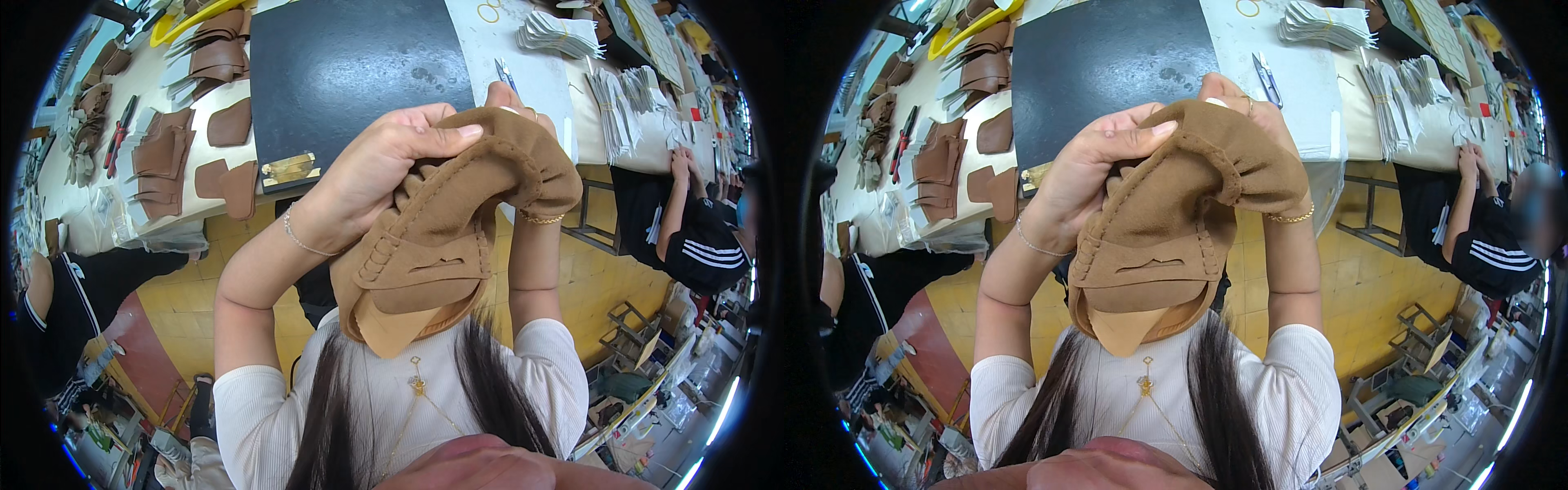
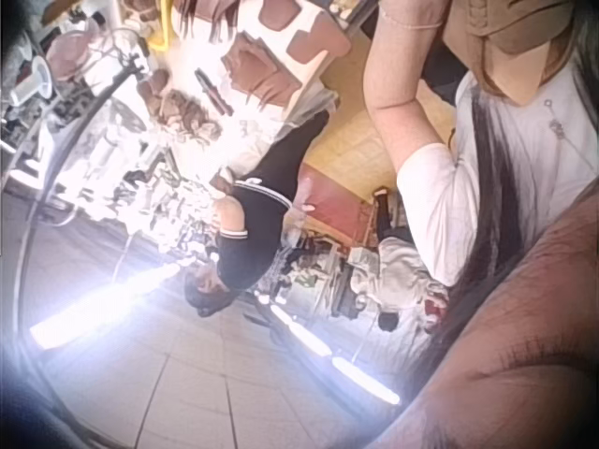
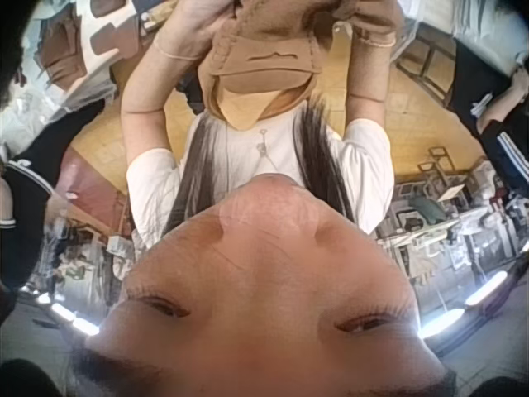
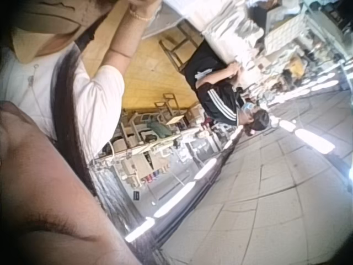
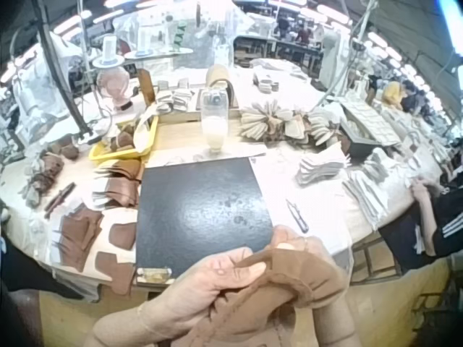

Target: The person hand-stitches a brown leather shoe upper using a needle and thread. They repeatedly insert the needle through pre-punched holes, pull the thread through, and tighten the stitches while holding the shoe in place.

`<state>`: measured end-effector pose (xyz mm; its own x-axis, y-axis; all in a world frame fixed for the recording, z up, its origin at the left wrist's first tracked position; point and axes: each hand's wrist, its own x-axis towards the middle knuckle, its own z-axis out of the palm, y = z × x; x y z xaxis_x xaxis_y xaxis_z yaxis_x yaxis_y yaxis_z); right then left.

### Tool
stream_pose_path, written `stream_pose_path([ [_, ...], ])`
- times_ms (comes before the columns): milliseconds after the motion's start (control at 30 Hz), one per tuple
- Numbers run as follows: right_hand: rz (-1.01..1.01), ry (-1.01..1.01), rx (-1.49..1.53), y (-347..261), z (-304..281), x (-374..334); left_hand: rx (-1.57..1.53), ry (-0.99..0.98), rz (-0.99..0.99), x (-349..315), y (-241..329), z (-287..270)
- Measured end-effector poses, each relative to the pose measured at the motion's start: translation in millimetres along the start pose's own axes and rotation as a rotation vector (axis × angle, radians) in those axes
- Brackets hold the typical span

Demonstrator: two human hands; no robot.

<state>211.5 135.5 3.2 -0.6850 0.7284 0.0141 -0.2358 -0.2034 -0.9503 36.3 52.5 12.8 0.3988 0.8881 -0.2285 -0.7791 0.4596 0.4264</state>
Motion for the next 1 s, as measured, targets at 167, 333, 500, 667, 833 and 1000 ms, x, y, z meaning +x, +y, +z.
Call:
stream_pose_path([
  [167,-0.024,-0.017,-0.259,-0.9,-10.1,-2.2,0.040,-0.021,0.034,-0.3,-0.9,-2.2],
  [333,-0.072,-0.076,-0.322,1.1,-13.7,-1.1,0.082,0.047,0.017,-1.5,-1.5,-1.7],
  [500,-0.109,-0.088,-0.283,3.5,-15.2,2.0,0.044,0.058,-0.012,-0.7,-4.3,2.2],
  [667,-0.112,-0.069,-0.346,1.5,-10.0,4.4,0.018,0.007,0.011,-2.3,-0.9,2.4],
  [833,0.059,0.019,-0.064,3.1,-6.3,5.1,0.009,0.039,0.021,-2.8,0.2,4.4],
  [1000,-0.060,-0.033,-0.148,7.9,-8.7,4.7,0.142,0.108,0.024,-0.6,-2.3,10.4],
])
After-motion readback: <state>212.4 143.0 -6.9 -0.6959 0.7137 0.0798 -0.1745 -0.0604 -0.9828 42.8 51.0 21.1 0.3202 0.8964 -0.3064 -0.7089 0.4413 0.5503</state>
